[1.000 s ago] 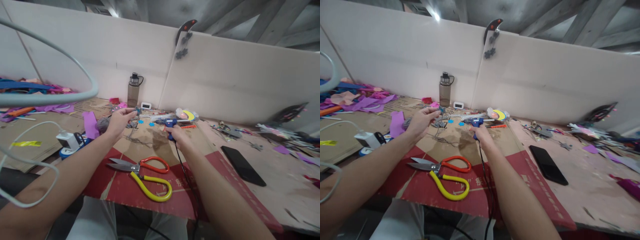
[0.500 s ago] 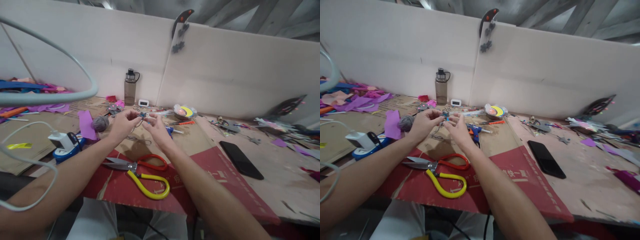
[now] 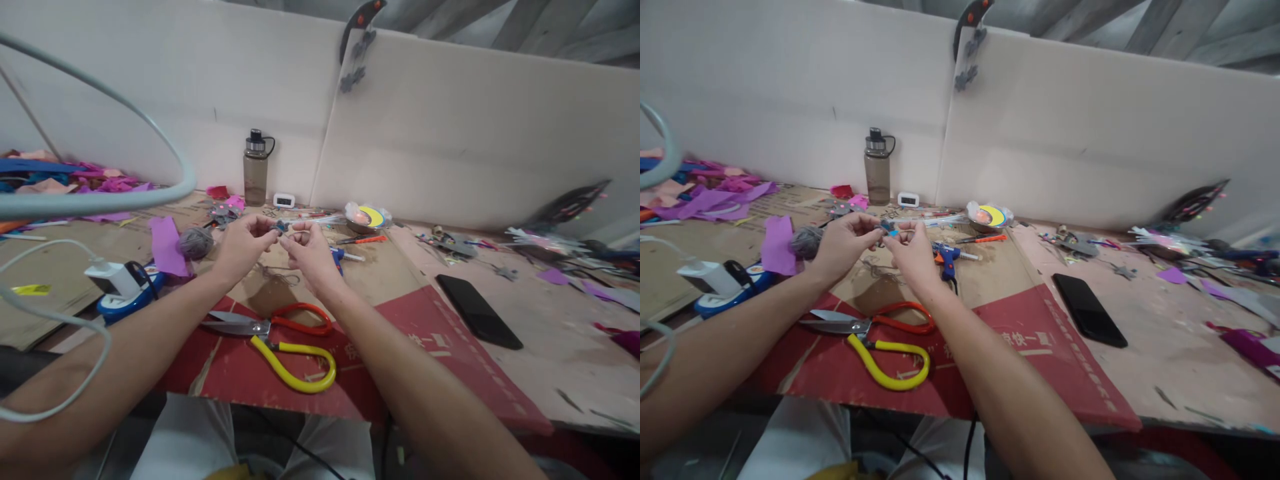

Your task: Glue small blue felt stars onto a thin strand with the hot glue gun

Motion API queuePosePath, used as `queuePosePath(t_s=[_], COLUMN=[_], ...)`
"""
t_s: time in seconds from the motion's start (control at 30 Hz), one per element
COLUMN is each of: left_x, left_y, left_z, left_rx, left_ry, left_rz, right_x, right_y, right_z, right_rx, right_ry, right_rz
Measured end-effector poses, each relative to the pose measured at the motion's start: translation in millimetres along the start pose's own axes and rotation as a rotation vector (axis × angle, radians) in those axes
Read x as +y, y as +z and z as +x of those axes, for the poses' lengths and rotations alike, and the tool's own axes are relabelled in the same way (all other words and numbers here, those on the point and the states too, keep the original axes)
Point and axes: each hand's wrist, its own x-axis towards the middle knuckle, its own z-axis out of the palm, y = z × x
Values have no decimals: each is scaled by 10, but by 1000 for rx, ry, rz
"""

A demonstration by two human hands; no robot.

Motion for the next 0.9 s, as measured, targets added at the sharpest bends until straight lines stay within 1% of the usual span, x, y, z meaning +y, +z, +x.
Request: queuePosePath(t_s=[0.1,0.17,0.3,0.43,0.67,0.9], left_x=[16,20,-8,-48,-37,-4], left_y=[16,29,43,43,42,42], left_z=[-4,-7,-6,-6,-21,-35], left_rx=[-22,-30,-47,-92,-138,-130], left_ry=[-49,-91,-152,-169,-160,-144], left_rz=[-94,-169,-272,-340,-340,-293], right_x=[-18,-44,-71,-61,-48,-64], right_y=[-16,-33,-53,-60,-98,-99], right_z=[27,33,33,42,70,64], right_rx=[72,89,112,119,125,131], right_ry=[-177,-240,-264,-294,-314,-355], right_rz=[-206,-300,-372,-387,-419,-519])
